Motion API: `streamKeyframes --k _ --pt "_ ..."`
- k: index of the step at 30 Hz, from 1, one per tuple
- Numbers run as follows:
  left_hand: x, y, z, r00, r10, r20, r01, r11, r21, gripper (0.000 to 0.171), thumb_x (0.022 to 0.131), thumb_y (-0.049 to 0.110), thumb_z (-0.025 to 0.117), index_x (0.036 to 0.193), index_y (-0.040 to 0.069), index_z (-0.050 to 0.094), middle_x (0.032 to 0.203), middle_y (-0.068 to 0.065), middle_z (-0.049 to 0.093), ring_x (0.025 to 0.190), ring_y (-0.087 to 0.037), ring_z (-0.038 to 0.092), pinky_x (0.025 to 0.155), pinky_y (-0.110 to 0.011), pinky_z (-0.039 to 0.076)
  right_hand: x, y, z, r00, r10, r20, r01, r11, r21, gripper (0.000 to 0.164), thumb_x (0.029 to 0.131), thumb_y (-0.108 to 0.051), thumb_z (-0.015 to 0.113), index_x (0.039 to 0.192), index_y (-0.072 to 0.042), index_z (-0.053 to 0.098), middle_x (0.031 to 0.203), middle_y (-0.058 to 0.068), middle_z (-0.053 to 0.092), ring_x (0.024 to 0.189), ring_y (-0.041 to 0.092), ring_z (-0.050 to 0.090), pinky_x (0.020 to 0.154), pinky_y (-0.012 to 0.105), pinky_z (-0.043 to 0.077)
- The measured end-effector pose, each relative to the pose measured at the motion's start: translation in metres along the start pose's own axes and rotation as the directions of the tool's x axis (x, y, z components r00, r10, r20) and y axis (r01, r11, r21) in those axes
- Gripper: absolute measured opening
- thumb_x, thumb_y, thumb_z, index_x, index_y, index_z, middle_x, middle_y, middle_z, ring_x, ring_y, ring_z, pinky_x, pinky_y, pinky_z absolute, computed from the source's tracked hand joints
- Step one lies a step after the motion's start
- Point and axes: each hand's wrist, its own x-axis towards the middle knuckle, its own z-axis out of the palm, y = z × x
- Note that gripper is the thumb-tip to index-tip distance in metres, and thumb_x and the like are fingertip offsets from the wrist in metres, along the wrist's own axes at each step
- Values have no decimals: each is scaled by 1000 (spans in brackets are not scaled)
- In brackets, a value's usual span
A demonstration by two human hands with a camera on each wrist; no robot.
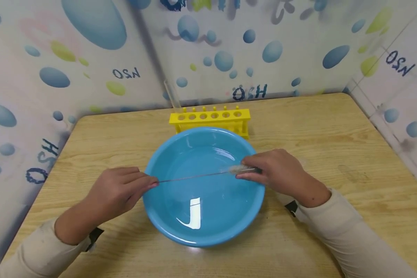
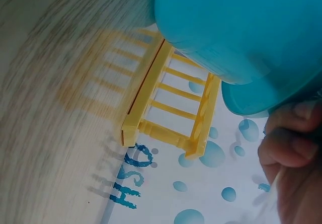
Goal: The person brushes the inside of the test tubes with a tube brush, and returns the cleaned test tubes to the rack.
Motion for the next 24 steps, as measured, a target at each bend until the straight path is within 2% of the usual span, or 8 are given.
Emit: streamKeyframes --k 5,12,16,19,21,22,24 --pt "-4 -1 -1 999 40 -14 -39 996 75 44 108 32 41 93 8 76 82 -1 78 63 -13 69 55 -28 57 2 1 0 1000 -1 -7 1 1000 2 22 83 -27 82 101 -16 76 80 -9 72 64 -3 54 55 15 47" --pt "-7 -2 -4 997 65 -34 -62 994 95 42 108 30 43 96 7 76 83 -2 78 61 -14 69 57 -29 58 1 0 -1 1000 -3 -7 3 1000 27 20 83 -26 82 99 -16 76 80 -10 71 64 -4 54 56 15 48" --pt "-8 -3 -2 999 21 -45 -19 999 42 41 107 30 45 95 6 76 82 -4 78 64 -16 72 58 -31 59 1 1 -2 1000 -11 -18 12 1000 25 20 82 -25 83 99 -16 76 80 -10 71 65 -4 55 57 15 49" --pt "-9 -3 0 998 -54 -38 51 995 -88 37 106 28 48 94 6 76 78 -3 76 64 -13 71 58 -27 59 2 1 -1 1000 -10 -23 10 1000 24 20 82 -25 83 98 -16 76 79 -10 71 65 -4 55 57 15 50" --pt "-11 -3 1 992 -123 9 122 965 -234 27 104 22 55 94 6 75 75 0 73 64 -8 68 59 -20 56 1 1 1 1000 -6 -24 7 1000 19 20 82 -25 83 98 -16 76 79 -10 70 64 -4 55 57 15 49" --pt "-12 -2 0 985 -165 54 173 934 -314 22 102 17 58 94 6 75 74 3 72 62 -4 64 58 -18 54 0 0 2 1000 -5 -25 6 1000 14 21 82 -26 83 98 -16 75 79 -10 70 64 -4 55 57 15 49" --pt "-11 -1 -2 958 -242 156 287 842 -456 14 99 9 61 92 8 74 72 7 69 61 1 56 55 -15 49 0 0 3 1000 -5 -28 5 1000 7 20 82 -26 83 97 -16 75 78 -11 70 64 -4 55 56 15 49"
